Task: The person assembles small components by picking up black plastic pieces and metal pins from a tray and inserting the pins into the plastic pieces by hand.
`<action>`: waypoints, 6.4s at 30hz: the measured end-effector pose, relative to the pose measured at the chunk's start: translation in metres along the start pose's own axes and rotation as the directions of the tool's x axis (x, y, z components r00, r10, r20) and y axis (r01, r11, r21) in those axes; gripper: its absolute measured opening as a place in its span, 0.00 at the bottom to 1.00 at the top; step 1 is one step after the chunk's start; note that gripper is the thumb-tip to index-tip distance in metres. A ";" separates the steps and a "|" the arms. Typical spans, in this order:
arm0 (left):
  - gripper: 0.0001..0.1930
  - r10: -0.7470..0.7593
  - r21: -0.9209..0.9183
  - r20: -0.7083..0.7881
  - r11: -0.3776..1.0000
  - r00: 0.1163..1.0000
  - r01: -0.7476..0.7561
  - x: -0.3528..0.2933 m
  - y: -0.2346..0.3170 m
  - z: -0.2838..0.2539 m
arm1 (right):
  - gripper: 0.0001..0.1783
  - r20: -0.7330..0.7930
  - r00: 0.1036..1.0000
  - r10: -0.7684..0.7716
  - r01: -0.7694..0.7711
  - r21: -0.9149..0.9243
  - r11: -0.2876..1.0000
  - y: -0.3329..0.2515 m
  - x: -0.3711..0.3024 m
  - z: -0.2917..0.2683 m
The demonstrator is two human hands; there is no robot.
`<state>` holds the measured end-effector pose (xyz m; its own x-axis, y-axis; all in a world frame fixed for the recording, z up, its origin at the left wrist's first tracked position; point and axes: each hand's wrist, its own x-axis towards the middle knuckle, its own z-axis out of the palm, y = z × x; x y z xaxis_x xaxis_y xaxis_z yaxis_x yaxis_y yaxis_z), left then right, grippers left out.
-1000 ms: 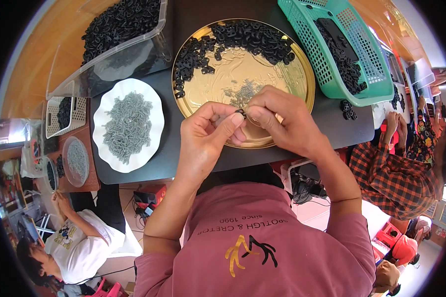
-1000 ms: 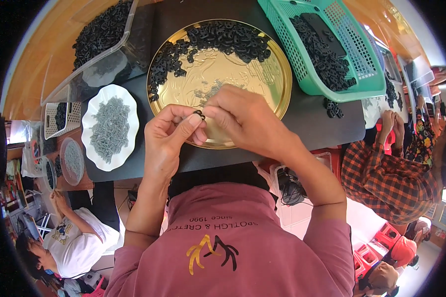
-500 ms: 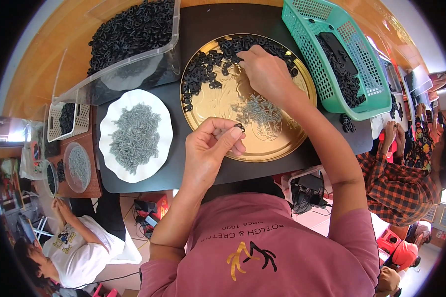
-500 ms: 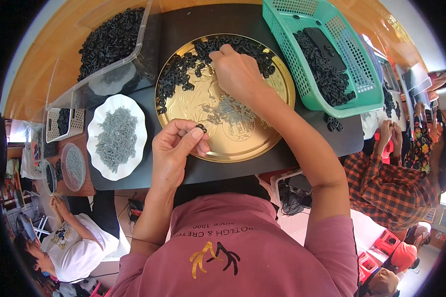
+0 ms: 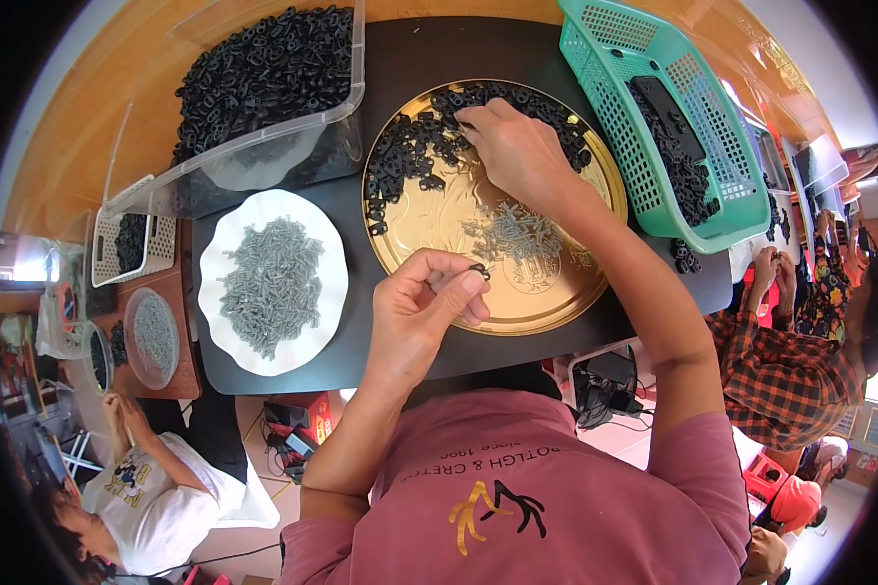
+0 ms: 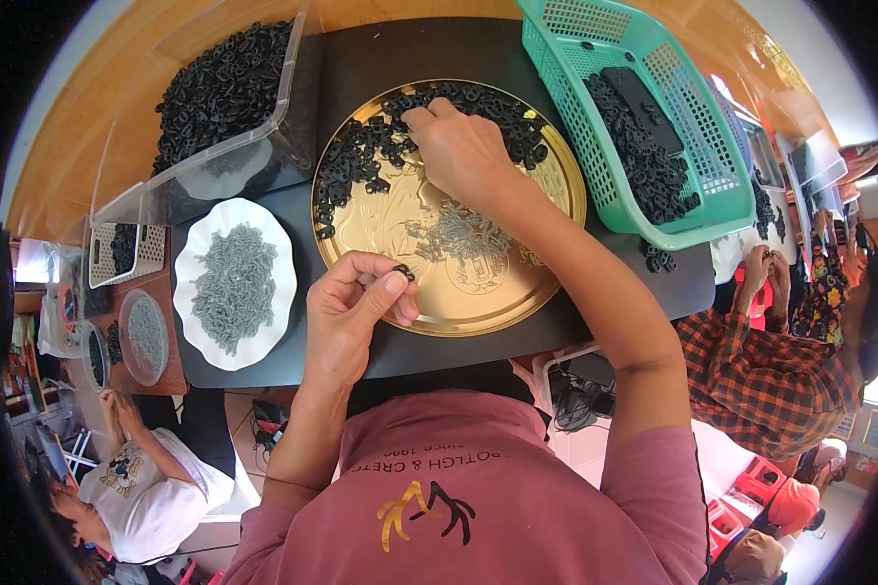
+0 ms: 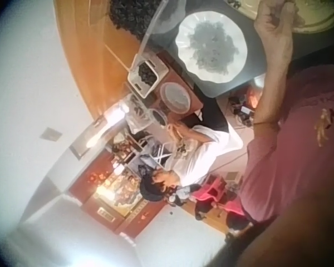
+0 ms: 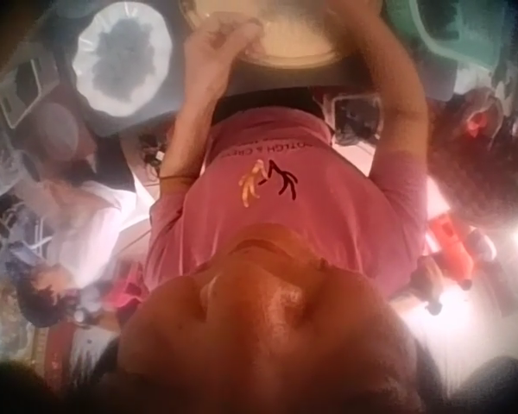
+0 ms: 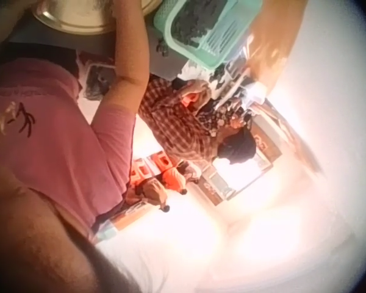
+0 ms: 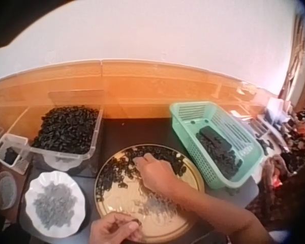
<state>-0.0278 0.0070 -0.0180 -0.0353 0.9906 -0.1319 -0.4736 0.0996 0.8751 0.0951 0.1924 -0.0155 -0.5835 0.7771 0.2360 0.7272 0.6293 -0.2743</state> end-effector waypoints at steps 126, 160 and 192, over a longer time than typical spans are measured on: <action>0.07 0.054 -0.170 -0.072 0.983 0.996 -0.066 0.002 -0.013 0.028 | 0.11 0.247 0.928 0.280 -0.257 0.966 0.000 -0.042 -0.127 -0.053; 0.04 -0.015 -0.321 -0.071 0.947 0.997 -0.008 -0.001 -0.011 0.035 | 0.08 0.086 0.958 0.275 -0.137 0.976 0.171 -0.058 -0.130 -0.047; 0.15 0.519 0.475 0.243 0.673 0.820 -0.567 0.007 -0.005 0.019 | 0.15 0.525 0.837 0.152 -0.536 0.843 0.046 -0.046 -0.130 -0.066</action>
<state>-0.0088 0.0151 -0.0144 -0.0613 0.8862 0.4592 0.1196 -0.4503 0.8849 0.1615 0.0619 0.0277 -0.5679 0.7526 -0.3334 0.0419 -0.3781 -0.9248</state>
